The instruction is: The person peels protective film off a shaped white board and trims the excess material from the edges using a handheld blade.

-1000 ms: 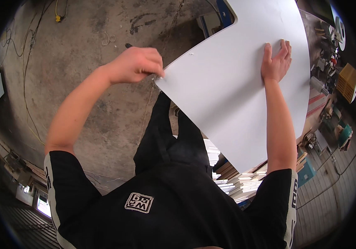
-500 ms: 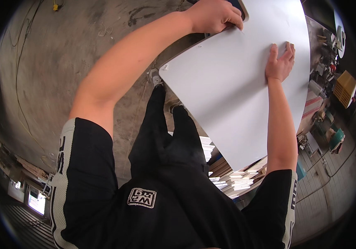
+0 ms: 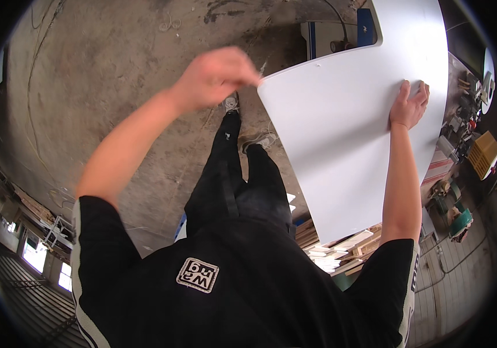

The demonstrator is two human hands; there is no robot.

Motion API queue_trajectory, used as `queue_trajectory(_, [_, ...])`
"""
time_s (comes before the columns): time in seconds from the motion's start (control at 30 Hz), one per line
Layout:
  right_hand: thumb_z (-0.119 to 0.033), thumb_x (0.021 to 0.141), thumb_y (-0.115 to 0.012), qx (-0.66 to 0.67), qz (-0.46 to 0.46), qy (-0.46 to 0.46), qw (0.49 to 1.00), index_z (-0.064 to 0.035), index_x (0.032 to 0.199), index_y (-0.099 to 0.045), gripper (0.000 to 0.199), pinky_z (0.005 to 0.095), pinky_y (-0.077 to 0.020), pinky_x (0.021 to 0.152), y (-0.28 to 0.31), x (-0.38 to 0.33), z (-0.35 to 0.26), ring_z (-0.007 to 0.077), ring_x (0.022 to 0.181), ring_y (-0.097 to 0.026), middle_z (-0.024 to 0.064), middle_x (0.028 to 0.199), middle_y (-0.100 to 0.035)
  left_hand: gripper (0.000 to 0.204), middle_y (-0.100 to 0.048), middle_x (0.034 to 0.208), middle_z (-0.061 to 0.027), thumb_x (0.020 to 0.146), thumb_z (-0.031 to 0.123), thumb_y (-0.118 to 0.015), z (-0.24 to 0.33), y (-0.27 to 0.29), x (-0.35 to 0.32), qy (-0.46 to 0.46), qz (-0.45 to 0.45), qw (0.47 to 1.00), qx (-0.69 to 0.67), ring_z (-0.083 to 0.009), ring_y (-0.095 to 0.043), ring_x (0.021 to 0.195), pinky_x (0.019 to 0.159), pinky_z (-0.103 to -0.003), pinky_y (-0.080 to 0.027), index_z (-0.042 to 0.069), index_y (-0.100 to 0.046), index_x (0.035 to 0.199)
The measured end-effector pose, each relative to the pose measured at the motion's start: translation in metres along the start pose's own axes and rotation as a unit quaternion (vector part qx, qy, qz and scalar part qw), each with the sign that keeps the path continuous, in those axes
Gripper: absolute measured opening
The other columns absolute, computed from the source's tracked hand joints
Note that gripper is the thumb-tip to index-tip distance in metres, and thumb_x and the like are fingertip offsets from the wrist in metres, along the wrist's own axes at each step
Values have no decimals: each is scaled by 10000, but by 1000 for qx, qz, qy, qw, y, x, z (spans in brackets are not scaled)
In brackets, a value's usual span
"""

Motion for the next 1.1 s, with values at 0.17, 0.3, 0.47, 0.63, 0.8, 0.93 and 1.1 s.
queue_trajectory(0.17, [-639, 995, -521, -17, -4, 3, 1000, -83, 1532, -483, 774, 464, -306, 1248, -1, -1, 9, 343, 1511, -394, 128, 1655, -409, 334, -730, 985, 39, 848, -59, -669, -8, -16, 53, -22, -14, 997, 77, -208, -684, 975, 772, -346, -566, 179, -806, 1038])
queue_trajectory(0.3, [-661, 996, -501, -17, -18, -3, 1000, -84, 1538, -471, 792, 459, -324, 1236, -3, -4, 1, 362, 1496, -410, 129, 1658, -401, 328, -723, 932, 45, 793, -57, -666, 2, -20, 5, -29, 10, 991, 134, -201, -686, 963, 728, -358, -571, 187, -793, 971])
queue_trajectory(0.47, [-661, 991, -507, -36, -3, -3, 999, -81, 1539, -467, 799, 460, -333, 1229, -3, 2, 10, 358, 1486, -424, 122, 1653, -408, 254, -727, 919, 3, 845, -16, -704, 28, -74, -64, 51, 57, 996, 49, -221, -707, 919, 730, -337, -579, 169, -797, 993])
queue_trajectory(0.63, [-661, 987, -513, -18, -16, -15, 1000, -80, 1536, -470, 800, 460, -332, 1227, 0, -5, -1, 354, 1483, -428, 128, 1644, -417, 227, -752, 956, -7, 900, -13, -726, 19, -30, -21, 111, 273, 948, 119, -225, -713, 930, 739, -326, -580, 163, -800, 1024])
queue_trajectory(0.8, [-681, 981, -510, -18, -2, -4, 1000, -82, 1531, -473, 814, 465, -326, 1230, -1, -1, 8, 338, 1485, -431, 120, 1633, -432, 354, -721, 917, 59, 791, -62, -725, 21, -51, -20, 65, 236, 940, 236, -194, -696, 917, 691, -323, -578, 217, -784, 1000])
queue_trajectory(0.93, [-702, 975, -502, -21, -9, -15, 1000, -78, 1532, -469, 837, 471, -310, 1241, -4, 2, 6, 322, 1496, -422, 114, 1633, -432, 346, -640, 870, 59, 768, -35, -683, 36, -81, -32, 133, 296, 900, 289, -191, -660, 922, 671, -331, -575, 212, -789, 987])
queue_trajectory(1.1, [-722, 969, -478, -31, -15, -14, 999, -73, 1548, -454, 871, 476, -276, 1265, -4, 2, 9, 299, 1521, -397, 110, 1653, -408, 240, -656, 876, -24, 845, -3, -723, 74, -142, -57, 155, 248, 943, 159, -217, -661, 878, 730, -362, -572, 156, -790, 1011])
Point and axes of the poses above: each hand's wrist, its own x-axis towards the middle knuckle, its own y-axis out of the back of the hand, z = x × y, the point moved 5 cm from there along x, towards the middle knuckle
